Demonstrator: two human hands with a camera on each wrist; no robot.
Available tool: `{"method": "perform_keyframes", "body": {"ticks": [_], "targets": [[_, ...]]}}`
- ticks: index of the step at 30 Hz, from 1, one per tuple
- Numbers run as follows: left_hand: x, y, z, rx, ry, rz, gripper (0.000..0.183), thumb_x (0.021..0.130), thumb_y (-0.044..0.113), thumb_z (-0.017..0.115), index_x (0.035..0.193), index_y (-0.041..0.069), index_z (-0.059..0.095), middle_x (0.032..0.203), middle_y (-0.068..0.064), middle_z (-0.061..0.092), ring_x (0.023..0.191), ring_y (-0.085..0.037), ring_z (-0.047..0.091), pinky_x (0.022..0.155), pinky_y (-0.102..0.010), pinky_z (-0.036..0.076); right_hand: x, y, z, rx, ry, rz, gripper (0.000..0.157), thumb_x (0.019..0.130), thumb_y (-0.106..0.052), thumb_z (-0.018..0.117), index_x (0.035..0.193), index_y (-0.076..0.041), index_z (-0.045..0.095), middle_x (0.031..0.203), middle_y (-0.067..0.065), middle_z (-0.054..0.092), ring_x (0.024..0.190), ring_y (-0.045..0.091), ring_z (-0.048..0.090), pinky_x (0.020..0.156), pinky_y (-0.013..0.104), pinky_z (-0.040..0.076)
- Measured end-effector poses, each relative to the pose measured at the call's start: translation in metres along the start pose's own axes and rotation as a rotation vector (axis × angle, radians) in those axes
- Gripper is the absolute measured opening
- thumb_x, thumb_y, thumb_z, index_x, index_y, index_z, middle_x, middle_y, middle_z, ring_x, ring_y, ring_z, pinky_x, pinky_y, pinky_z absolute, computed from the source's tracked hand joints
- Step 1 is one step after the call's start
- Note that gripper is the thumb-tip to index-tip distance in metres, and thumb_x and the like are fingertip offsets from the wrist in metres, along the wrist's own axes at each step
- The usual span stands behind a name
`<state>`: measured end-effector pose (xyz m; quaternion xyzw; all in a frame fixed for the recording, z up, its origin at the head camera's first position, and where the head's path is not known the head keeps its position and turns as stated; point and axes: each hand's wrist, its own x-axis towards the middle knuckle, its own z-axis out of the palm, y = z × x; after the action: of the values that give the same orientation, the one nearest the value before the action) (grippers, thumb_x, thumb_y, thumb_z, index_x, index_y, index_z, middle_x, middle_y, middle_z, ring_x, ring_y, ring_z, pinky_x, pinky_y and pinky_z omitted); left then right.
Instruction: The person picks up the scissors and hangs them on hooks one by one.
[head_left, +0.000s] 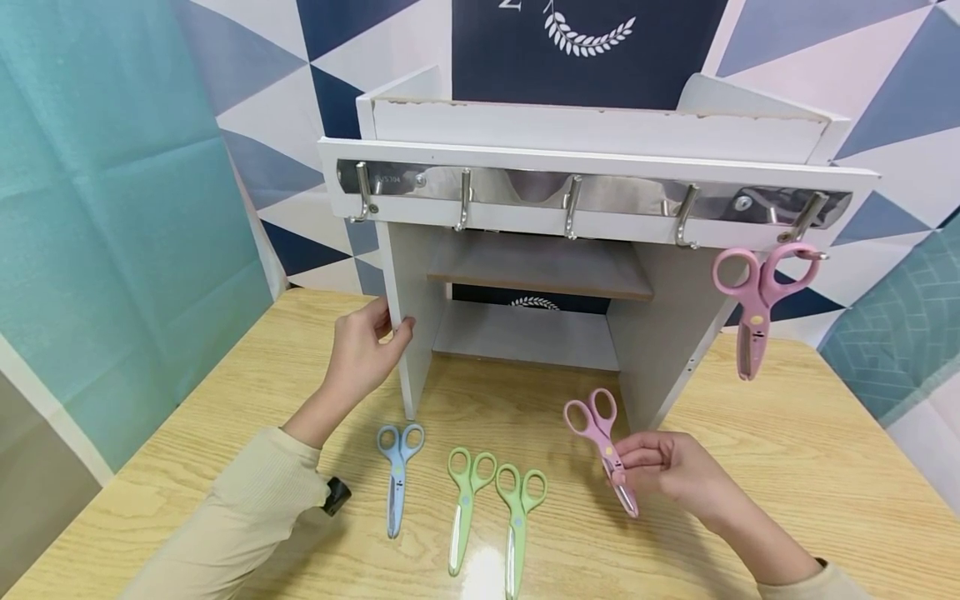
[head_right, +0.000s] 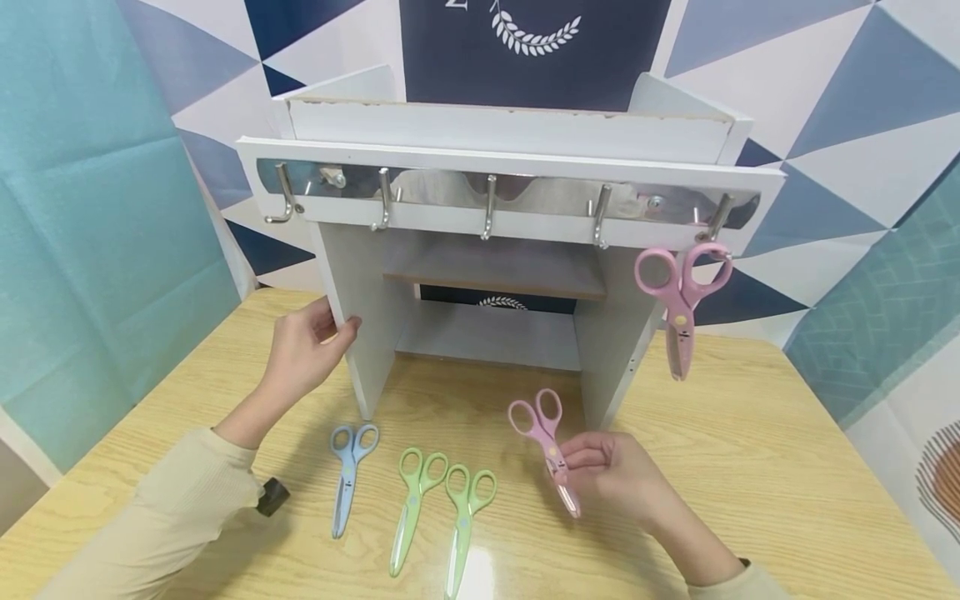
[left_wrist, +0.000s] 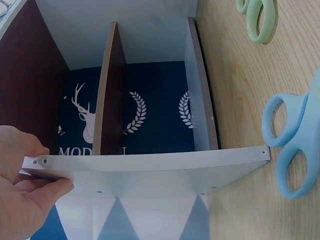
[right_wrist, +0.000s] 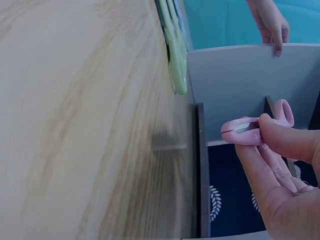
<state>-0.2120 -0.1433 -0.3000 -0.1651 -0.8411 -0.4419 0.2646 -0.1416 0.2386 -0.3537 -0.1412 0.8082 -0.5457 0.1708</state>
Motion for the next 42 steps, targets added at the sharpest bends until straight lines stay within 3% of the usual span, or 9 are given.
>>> {"method": "perform_keyframes", "body": {"ticks": [11,21,30,42], "targets": [[-0.001,0.001,0.0,0.013,-0.006,-0.001,0.027,0.088,0.004,0.06,0.11,-0.01,0.064,0.105,-0.025,0.071,0.101,-0.033,0.07,0.088,-0.041,0.058,0.0,-0.006,-0.001,0.002,0.024,-0.012,0.033,0.085,-0.01,0.068,0.109,0.012,0.06,0.087,-0.013,0.075,0.082,0.006,0.071,0.075,0.02,0.058],[0.0,0.001,0.001,0.015,0.005,0.005,0.025,0.087,0.003,0.06,0.108,-0.01,0.065,0.102,-0.025,0.071,0.098,-0.033,0.071,0.086,-0.041,0.059,-0.001,-0.011,-0.001,0.016,0.034,-0.049,0.026,0.086,-0.007,0.067,0.107,0.008,0.062,0.086,-0.013,0.075,0.081,0.006,0.072,0.074,0.02,0.057],[-0.001,0.001,0.001,0.026,0.007,0.01,0.023,0.087,0.003,0.06,0.104,-0.01,0.066,0.097,-0.024,0.072,0.096,-0.033,0.071,0.085,-0.042,0.059,-0.001,-0.019,-0.001,0.028,0.052,-0.032,0.022,0.086,-0.008,0.068,0.106,0.002,0.064,0.087,-0.012,0.075,0.082,0.007,0.072,0.076,0.019,0.057],[0.001,0.002,0.0,0.035,0.001,0.004,0.021,0.085,0.001,0.06,0.102,-0.011,0.066,0.093,-0.025,0.072,0.095,-0.034,0.071,0.084,-0.042,0.059,0.001,-0.027,0.001,0.038,0.057,-0.101,0.019,0.086,-0.005,0.067,0.105,-0.001,0.064,0.087,-0.012,0.076,0.083,0.008,0.073,0.076,0.02,0.058]]}}
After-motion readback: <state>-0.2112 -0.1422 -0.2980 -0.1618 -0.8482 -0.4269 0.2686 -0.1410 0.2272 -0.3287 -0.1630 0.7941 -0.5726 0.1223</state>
